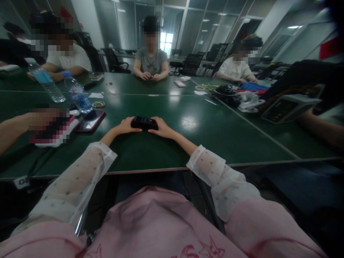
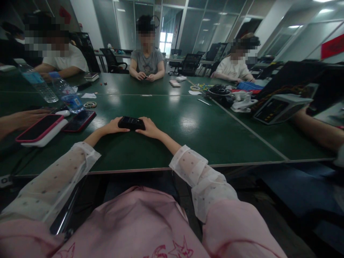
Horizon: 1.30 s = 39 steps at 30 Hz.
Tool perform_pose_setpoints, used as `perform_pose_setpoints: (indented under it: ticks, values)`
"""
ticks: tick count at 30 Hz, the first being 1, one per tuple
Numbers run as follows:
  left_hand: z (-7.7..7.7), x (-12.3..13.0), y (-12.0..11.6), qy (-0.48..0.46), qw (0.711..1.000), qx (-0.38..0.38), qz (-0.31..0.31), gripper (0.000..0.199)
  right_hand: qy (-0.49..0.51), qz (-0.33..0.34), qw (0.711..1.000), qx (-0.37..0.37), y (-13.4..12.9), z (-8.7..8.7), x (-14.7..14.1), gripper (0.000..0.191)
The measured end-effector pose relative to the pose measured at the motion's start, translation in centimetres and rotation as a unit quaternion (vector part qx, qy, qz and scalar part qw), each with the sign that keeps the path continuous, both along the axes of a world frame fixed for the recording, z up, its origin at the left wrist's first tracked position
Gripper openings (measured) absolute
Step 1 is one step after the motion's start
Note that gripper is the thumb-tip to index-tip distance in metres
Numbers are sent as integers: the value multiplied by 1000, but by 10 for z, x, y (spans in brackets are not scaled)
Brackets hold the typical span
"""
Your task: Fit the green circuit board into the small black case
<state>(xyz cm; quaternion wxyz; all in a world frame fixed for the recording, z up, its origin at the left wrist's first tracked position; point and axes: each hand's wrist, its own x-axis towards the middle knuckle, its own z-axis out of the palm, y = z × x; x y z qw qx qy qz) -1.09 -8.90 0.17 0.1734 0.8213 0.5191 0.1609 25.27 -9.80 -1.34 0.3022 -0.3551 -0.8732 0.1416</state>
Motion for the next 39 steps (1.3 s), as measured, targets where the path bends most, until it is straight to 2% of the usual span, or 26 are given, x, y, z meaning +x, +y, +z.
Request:
perform_pose_setpoints:
  ticks: [8, 21, 39]
  values:
    - [-6, -2, 4, -7, 1000, 8, -4, 86, -5, -1, 1000, 3, 0, 0, -1, 67]
    - [0, -1, -1, -10, 1000, -6, -3, 87, 7, 1, 1000, -2, 1, -2, 0, 68]
    - [-5, -2, 3, -12, 1000, 6, -5, 83, 58, -13, 998, -6, 0, -4, -4, 59]
